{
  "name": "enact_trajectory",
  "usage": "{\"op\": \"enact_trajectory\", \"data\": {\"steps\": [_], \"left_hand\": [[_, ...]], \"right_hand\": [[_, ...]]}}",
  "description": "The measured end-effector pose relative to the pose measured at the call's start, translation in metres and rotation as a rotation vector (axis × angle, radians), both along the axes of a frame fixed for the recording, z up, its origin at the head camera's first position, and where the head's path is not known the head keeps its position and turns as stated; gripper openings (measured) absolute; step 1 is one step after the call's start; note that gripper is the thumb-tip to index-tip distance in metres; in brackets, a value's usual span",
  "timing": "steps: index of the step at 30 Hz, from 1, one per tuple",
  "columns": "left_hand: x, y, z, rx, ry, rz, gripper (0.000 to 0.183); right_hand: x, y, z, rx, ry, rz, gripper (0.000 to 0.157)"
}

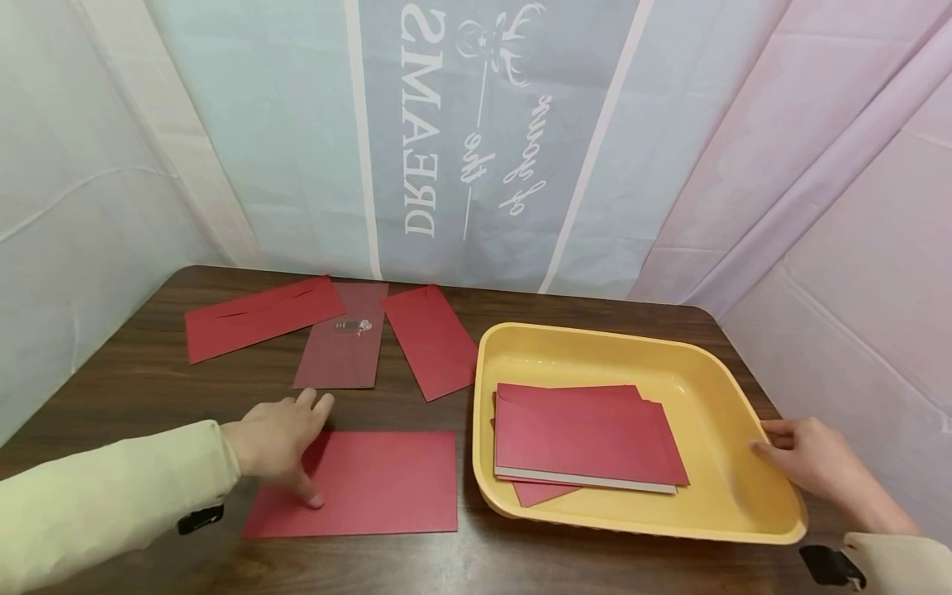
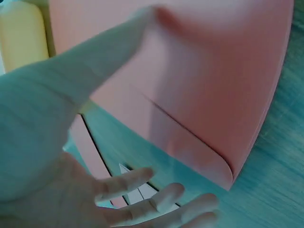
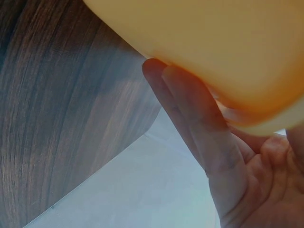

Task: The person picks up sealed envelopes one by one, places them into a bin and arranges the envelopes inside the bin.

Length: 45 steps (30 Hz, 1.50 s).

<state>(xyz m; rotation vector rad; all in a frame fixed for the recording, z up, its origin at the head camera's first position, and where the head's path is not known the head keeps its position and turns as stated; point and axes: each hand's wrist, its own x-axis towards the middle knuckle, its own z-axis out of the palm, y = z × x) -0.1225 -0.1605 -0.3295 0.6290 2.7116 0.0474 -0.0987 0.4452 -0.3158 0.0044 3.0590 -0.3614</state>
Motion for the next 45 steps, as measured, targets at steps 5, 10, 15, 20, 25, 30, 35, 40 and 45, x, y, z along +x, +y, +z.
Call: {"op": "enact_trajectory", "data": {"steps": [5, 10, 15, 20, 25, 30, 35, 40, 45], "left_hand": [[0.000, -0.004, 0.000, 0.055, 0.044, 0.118, 0.103], [0.001, -0.011, -0.001, 0.008, -0.036, 0.220, 0.108], [0.003, -0.009, -0.003, -0.001, -0.067, 0.274, 0.116], [0.009, -0.005, -0.008, 0.027, -0.042, 0.308, 0.116], [0.010, -0.005, -0.009, 0.036, -0.033, 0.317, 0.104], [0.011, -0.003, -0.009, 0.086, -0.056, 0.335, 0.095], [0.012, -0.001, -0.010, 0.111, -0.066, 0.361, 0.095], [0.011, 0.000, -0.010, 0.123, -0.082, 0.386, 0.100], [0.009, 0.000, -0.012, 0.129, -0.087, 0.409, 0.109]], "right_hand": [[0.000, 0.001, -0.001, 0.002, -0.001, 0.001, 0.045], [0.002, 0.000, -0.001, -0.006, -0.001, 0.003, 0.044], [0.004, 0.001, -0.001, -0.004, 0.007, 0.004, 0.043], [0.004, 0.000, -0.001, -0.008, -0.008, 0.000, 0.044], [0.004, -0.001, -0.001, -0.008, -0.008, -0.001, 0.044], [0.005, 0.000, -0.001, -0.003, 0.005, 0.004, 0.043], [0.005, -0.002, -0.001, 0.007, 0.014, 0.006, 0.043], [0.002, -0.001, -0.001, 0.004, 0.019, 0.010, 0.043], [0.001, 0.001, -0.003, -0.002, 0.018, 0.012, 0.043]]}}
